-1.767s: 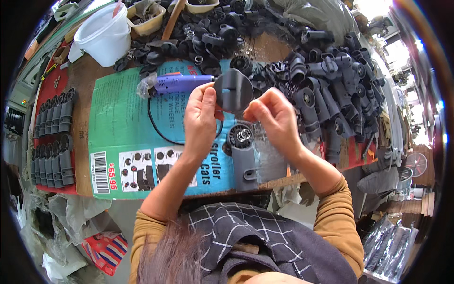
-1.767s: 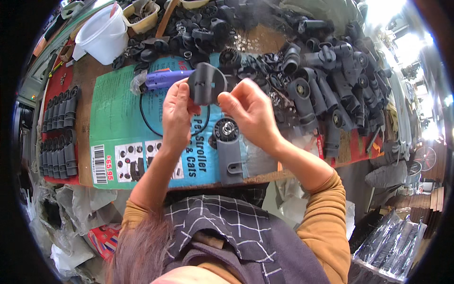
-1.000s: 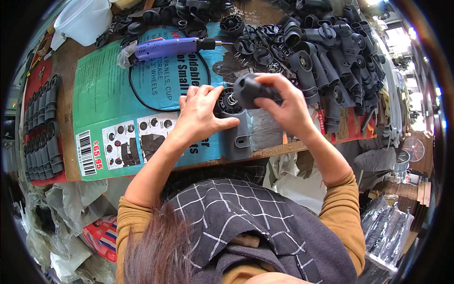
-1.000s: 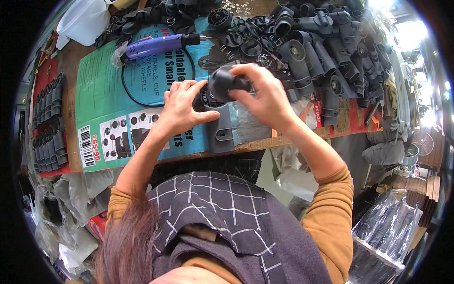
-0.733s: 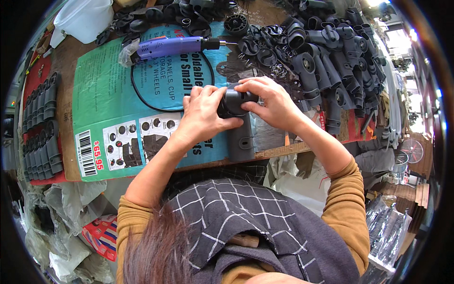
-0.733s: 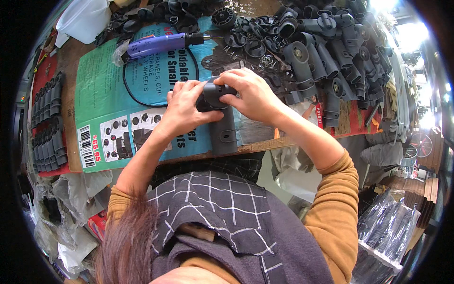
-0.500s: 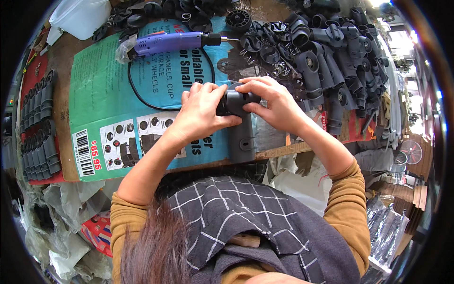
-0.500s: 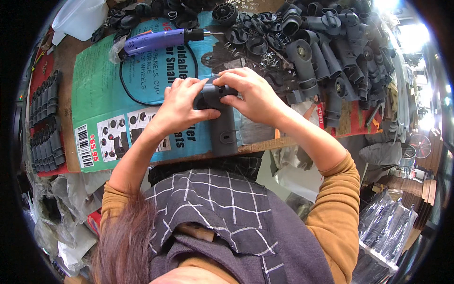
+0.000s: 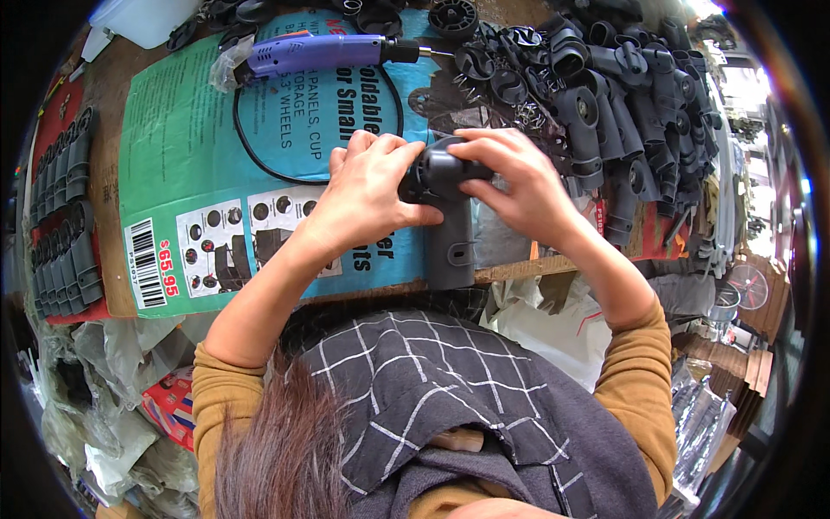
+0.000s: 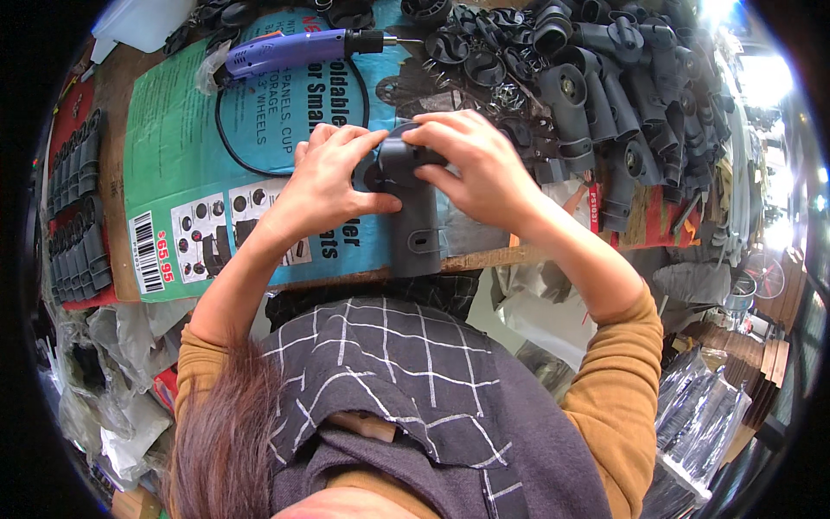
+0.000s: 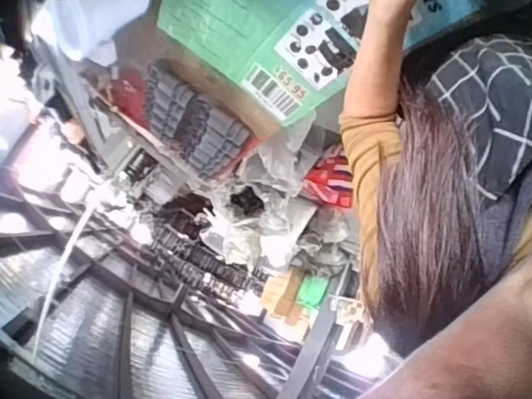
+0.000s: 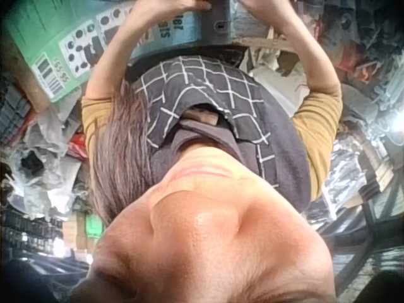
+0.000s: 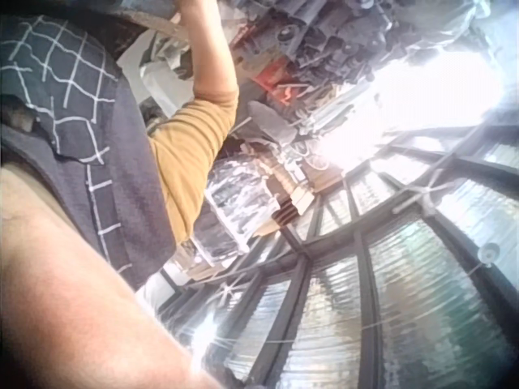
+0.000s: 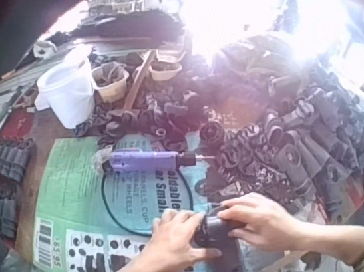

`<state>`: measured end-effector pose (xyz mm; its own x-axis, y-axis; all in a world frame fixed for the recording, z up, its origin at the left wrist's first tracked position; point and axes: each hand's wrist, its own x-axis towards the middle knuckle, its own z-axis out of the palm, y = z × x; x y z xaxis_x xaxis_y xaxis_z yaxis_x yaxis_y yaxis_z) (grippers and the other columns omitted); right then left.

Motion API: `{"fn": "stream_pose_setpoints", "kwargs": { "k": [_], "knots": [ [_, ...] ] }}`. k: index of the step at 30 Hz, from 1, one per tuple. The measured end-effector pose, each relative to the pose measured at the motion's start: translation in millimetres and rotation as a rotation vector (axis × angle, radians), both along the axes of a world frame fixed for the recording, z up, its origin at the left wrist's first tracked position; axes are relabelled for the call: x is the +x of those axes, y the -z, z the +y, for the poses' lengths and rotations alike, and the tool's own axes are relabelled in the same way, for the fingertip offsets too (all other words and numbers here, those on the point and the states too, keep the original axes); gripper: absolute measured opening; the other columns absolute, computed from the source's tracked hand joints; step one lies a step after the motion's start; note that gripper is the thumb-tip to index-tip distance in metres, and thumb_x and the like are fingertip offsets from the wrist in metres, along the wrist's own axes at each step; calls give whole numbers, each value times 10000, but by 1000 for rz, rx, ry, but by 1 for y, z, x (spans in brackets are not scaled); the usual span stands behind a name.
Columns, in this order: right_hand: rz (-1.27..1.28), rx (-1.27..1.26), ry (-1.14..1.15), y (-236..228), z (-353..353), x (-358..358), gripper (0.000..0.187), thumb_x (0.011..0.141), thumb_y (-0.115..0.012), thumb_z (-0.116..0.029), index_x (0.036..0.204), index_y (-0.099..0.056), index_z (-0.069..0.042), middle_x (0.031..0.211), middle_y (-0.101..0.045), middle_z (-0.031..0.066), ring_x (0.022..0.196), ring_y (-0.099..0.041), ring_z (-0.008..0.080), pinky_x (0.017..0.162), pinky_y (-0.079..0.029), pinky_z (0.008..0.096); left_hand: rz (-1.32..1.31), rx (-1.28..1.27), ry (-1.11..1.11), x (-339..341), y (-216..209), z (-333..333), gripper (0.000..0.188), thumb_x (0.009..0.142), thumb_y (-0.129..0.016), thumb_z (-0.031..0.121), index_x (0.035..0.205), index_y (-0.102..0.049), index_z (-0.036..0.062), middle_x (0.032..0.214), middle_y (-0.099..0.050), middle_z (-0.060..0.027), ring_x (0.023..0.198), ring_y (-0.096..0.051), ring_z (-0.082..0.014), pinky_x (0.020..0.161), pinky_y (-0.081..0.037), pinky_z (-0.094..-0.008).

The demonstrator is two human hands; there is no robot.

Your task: The person assembles small wheels by inserting bearings and securing them with a hot glue gun. They repeatedly pick up wheel housings, insert bearings, apply glue, and place the finished wheels on the work surface.

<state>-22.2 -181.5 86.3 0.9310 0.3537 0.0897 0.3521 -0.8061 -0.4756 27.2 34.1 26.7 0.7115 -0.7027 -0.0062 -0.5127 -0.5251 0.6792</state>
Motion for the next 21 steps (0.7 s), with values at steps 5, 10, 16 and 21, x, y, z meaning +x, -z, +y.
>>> {"fn": "stream_pose_setpoints", "kwargs": {
  "k": [5,10,16,21],
  "knots": [
    [211,83,22,14,-6,6,382,764,-737,-66,1137,-655,-63,1231,-632,122,1148,-579,307,985,-458,399,48,40,-5,5,-1,-5,615,829,-681,502,1247,-617,56,1190,-617,-127,1131,-478,-317,978,-348,-457],
    [230,145,-29,21,-16,3,405,748,-753,-68,1143,-661,-86,1254,-634,108,1168,-580,303,998,-456,408,54,162,66,7,-10,-12,543,824,-711,430,1227,-629,74,1133,-636,-136,1096,-522,-323,974,-377,-446],
    [353,302,58,32,-18,-4,426,780,-734,-61,1183,-596,-76,1346,-578,137,1239,-549,292,1025,-435,418,84,193,131,12,-22,-21,463,806,-744,360,1050,-612,-11,1024,-606,-186,1025,-552,-355,904,-446,-452],
    [386,543,102,45,-12,-8,395,818,-710,-41,1152,-501,-54,1406,-517,197,1321,-492,311,1046,-411,405,147,270,162,17,-31,-27,437,814,-742,329,997,-585,-36,1021,-588,-203,1004,-569,-362,886,-466,-452]
  ]
}}
